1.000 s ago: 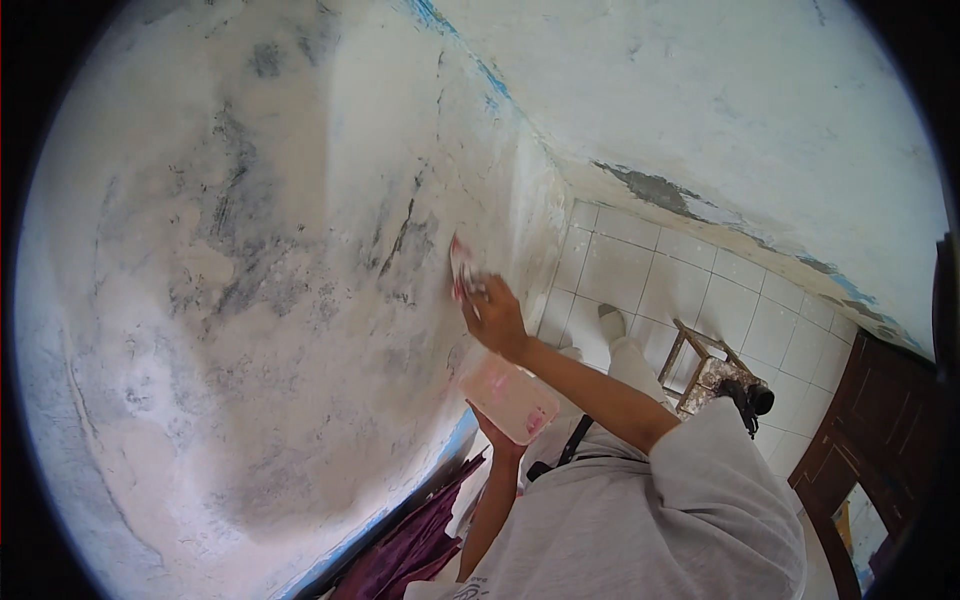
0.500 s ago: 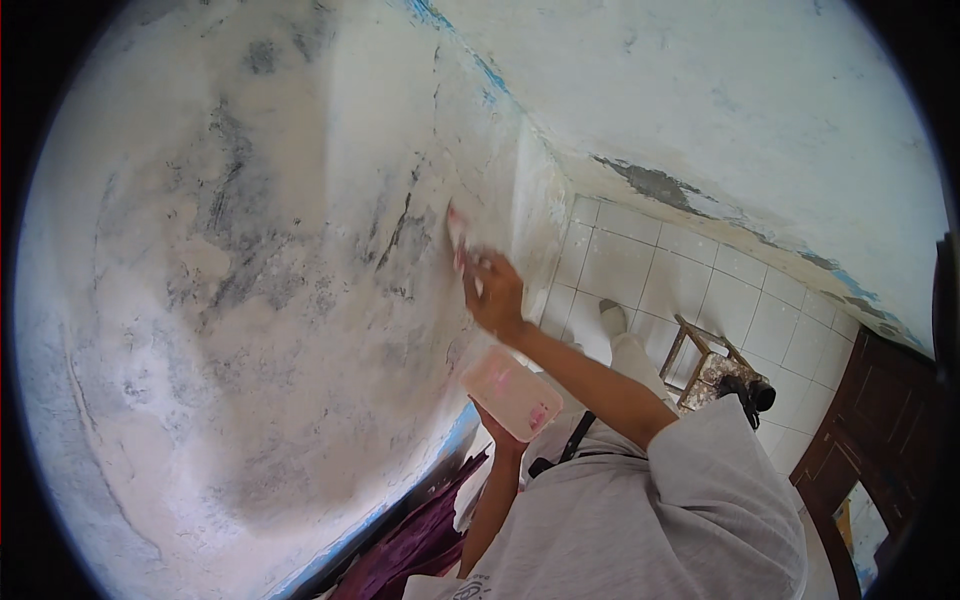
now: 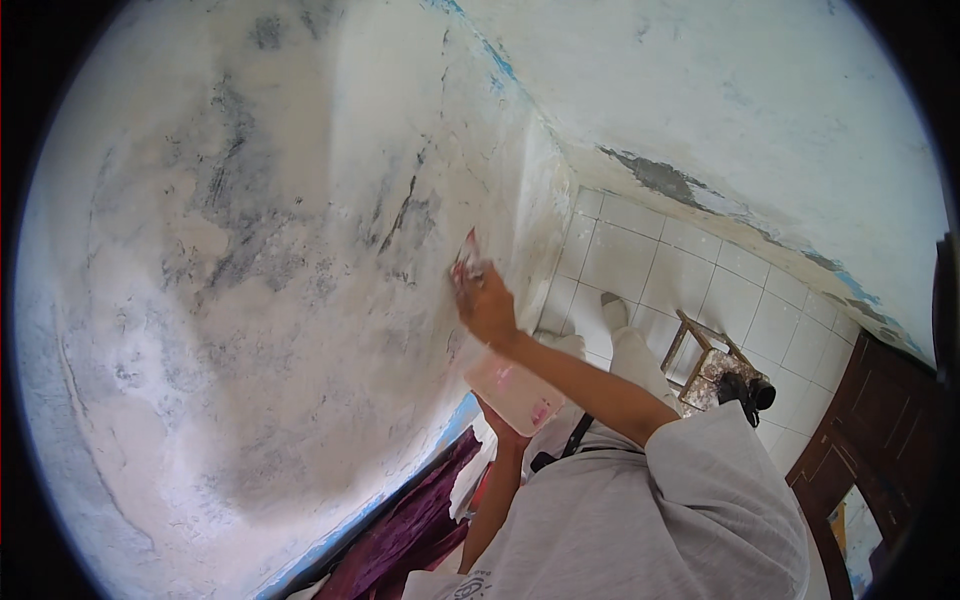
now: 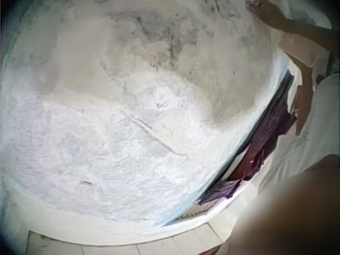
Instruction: The person applies plaster paste to a wall with a putty knife.
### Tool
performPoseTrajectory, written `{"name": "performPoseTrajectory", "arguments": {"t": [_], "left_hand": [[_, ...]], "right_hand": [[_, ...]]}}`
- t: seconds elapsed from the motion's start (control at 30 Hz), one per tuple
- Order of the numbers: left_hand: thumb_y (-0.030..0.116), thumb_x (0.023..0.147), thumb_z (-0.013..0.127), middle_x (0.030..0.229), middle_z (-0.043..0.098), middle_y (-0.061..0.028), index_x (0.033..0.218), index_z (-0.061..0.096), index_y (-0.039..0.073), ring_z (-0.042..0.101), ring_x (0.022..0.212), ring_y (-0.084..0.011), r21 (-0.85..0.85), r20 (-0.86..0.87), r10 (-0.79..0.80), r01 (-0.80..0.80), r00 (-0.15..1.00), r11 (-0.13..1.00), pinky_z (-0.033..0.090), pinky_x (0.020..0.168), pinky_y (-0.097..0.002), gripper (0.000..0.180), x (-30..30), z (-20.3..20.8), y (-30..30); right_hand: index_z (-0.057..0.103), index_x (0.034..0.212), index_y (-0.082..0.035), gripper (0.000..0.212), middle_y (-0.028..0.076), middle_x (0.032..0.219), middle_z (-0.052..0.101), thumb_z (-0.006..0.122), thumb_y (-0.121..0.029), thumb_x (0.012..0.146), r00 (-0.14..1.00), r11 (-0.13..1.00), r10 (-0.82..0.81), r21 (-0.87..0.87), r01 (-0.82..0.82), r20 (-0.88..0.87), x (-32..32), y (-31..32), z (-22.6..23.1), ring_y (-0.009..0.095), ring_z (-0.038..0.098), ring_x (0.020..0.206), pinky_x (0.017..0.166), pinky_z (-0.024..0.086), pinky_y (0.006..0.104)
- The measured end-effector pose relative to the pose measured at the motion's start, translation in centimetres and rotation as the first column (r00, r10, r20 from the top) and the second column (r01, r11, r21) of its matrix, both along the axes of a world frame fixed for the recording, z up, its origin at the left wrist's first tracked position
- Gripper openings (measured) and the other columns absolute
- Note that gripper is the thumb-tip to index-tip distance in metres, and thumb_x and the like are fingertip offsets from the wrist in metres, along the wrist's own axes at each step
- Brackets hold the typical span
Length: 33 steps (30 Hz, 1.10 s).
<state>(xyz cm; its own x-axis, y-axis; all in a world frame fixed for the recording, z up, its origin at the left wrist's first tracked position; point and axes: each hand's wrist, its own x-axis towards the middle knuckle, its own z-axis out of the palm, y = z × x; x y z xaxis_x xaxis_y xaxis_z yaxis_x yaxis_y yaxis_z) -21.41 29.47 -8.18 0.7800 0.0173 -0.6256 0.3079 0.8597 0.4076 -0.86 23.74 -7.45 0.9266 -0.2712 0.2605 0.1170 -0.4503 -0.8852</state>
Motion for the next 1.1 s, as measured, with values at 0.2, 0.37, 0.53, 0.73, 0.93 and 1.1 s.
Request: {"name": "performPoseTrajectory", "arguments": {"t": [0.2, 0.37, 0.53, 0.73, 0.93, 1.1], "left_hand": [[0.068, 0.102, 0.04, 0.14, 0.058, -0.0055, 0.149, 0.047, 0.017, 0.058, 0.127, -0.0294, 0.11, -0.029, 0.067, -0.063, 0.997, 0.992, 0.047, 0.11, -0.0513, 0.069, -2.4, -1.8, 2.2], [0.066, 0.103, 0.039, 0.135, 0.061, -0.0044, 0.147, 0.049, 0.019, 0.059, 0.126, -0.0287, 0.102, 0.076, -0.028, 0.02, 0.997, 0.995, 0.05, 0.106, -0.0499, 0.065, -0.7, -0.2, 0.6], [0.066, 0.103, 0.039, 0.137, 0.061, -0.0049, 0.147, 0.049, 0.019, 0.059, 0.127, -0.029, -0.013, 0.052, -0.009, 0.01, 0.999, 1.0, 0.05, 0.105, -0.0509, 0.065, -0.7, -1.0, 0.2], [0.067, 0.102, 0.042, 0.138, 0.06, -0.0049, 0.149, 0.047, 0.017, 0.058, 0.127, -0.029, 0.01, -0.012, 0.067, -0.067, 0.998, 0.998, 0.048, 0.108, -0.0524, 0.069, -0.7, -1.2, 0.7], [0.068, 0.101, 0.042, 0.137, 0.06, -0.0066, 0.147, 0.048, 0.018, 0.06, 0.125, -0.0293, 0.043, 0.016, 0.025, -0.025, 1.0, 0.999, 0.049, 0.106, -0.0534, 0.068, -0.5, -0.7, 0.8], [0.067, 0.103, 0.041, 0.136, 0.06, -0.0068, 0.147, 0.047, 0.018, 0.061, 0.124, -0.0279, 0.053, 0.061, 0.02, -0.024, 0.998, 0.998, 0.051, 0.104, -0.0521, 0.066, 0.1, 0.2, 0.1]], "right_hand": [[0.069, 0.108, -0.003, 0.027, 0.016, 0.116, 0.059, 0.072, -0.01, 0.082, 0.9, 0.859, 0.436, 0.295, -0.419, 0.008, -7.2, -3.8, 2.6, 0.032, 0.067, 0.078, 0.069, 0.057, 0.0436], [0.071, 0.106, -0.003, 0.025, 0.013, 0.116, 0.062, 0.071, -0.004, 0.08, 0.983, 0.99, 0.084, 0.128, -0.064, -0.16, -1.5, -8.2, 0.4, 0.033, 0.069, 0.084, 0.072, 0.058, 0.0414], [0.069, 0.108, -0.005, 0.025, 0.019, 0.116, 0.061, 0.068, -0.006, 0.083, 0.999, 0.996, 0.045, 0.078, -0.045, 0.002, -0.6, -0.8, 0.5, 0.037, 0.066, 0.088, 0.075, 0.057, 0.047], [0.07, 0.117, -0.004, 0.032, 0.013, 0.113, 0.063, 0.07, -0.009, 0.085, 0.887, 0.799, 0.453, 0.481, -0.36, -0.089, -8.0, -5.1, 1.7, 0.028, 0.069, 0.092, 0.077, 0.058, 0.0378], [0.064, 0.128, -0.004, 0.037, 0.001, 0.115, 0.071, 0.069, -0.014, 0.093, 0.806, 0.22, 0.566, 0.974, 0.052, -0.171, -4.1, -14.2, -0.4, 0.013, 0.068, 0.1, 0.087, 0.056, 0.031], [0.062, 0.129, -0.007, 0.034, 0.001, 0.114, 0.071, 0.065, -0.02, 0.098, 0.81, 0.261, 0.538, 0.96, 0.102, -0.232, -4.5, -15.7, -2.0, 0.013, 0.068, 0.103, 0.09, 0.055, 0.0295]]}}
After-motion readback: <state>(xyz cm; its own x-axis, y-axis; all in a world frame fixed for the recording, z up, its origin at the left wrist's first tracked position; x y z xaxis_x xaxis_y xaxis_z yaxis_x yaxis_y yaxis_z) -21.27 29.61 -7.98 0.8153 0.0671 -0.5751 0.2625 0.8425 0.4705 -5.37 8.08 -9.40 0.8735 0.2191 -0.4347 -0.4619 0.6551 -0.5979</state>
